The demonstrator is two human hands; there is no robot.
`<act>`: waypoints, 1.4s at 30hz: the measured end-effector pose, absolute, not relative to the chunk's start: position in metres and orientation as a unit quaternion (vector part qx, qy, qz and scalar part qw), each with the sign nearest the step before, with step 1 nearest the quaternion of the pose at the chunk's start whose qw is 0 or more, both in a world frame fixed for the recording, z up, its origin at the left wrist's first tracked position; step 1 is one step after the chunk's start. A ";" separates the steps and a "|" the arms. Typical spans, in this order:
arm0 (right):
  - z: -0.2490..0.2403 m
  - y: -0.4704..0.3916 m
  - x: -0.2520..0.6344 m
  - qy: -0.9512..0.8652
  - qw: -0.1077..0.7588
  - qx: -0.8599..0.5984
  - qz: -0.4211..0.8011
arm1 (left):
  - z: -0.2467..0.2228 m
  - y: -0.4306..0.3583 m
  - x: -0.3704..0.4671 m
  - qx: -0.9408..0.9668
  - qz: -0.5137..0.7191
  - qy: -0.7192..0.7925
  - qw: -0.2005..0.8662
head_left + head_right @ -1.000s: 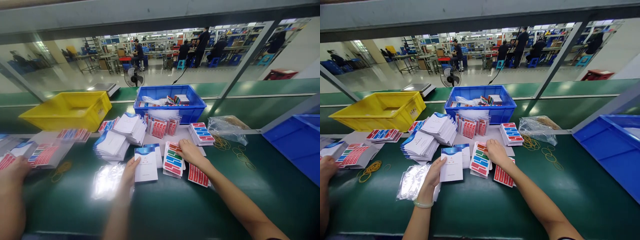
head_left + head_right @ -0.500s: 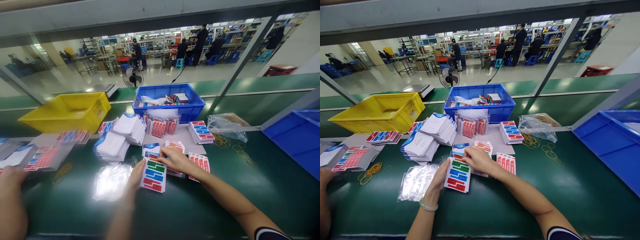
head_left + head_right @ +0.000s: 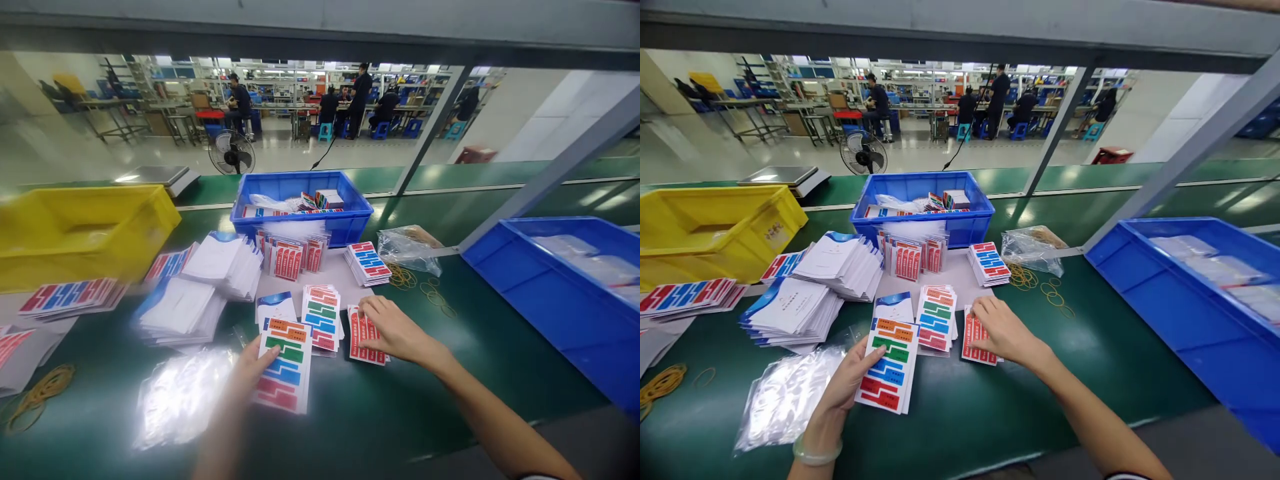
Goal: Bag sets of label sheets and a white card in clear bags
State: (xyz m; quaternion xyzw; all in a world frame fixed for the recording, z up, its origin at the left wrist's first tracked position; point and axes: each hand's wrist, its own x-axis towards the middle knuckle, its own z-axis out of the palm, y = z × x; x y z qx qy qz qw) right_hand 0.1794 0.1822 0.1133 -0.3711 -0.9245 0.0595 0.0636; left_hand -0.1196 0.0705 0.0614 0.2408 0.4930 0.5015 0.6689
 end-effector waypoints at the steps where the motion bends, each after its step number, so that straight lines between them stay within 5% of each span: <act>1: 0.107 0.177 0.187 -0.925 0.042 -0.373 0.052 | 0.061 0.070 -0.118 0.236 0.496 0.498 0.671; 9: 0.068 0.143 0.199 -0.918 0.023 -0.395 -0.006 | 0.059 0.072 -0.109 0.246 0.462 0.530 0.667; 18: 0.092 0.140 0.209 -0.911 0.024 -0.401 0.089 | 0.053 0.072 -0.109 0.251 0.454 0.536 0.665; 20: 0.094 0.137 0.203 -0.891 0.107 -0.435 0.070 | 0.050 0.072 -0.110 0.241 0.452 0.533 0.673; 24: 0.089 0.121 0.174 -0.805 0.405 -0.434 -0.018 | 0.042 0.072 -0.105 0.206 0.453 0.522 0.693; 26: 0.084 0.108 0.153 -0.810 0.457 -0.368 -0.013 | 0.041 0.071 -0.097 0.189 0.468 0.505 0.700; 35: 0.061 0.071 0.116 -0.892 0.356 -0.229 0.156 | 0.059 0.060 -0.080 0.351 0.462 0.441 0.685; 39: 0.068 0.080 0.139 -0.852 0.378 -0.288 0.222 | 0.092 0.048 -0.083 0.584 0.298 0.523 0.544; 42: 0.062 0.083 0.146 -0.817 0.316 -0.323 0.359 | 0.115 0.038 -0.070 0.716 0.147 0.568 0.378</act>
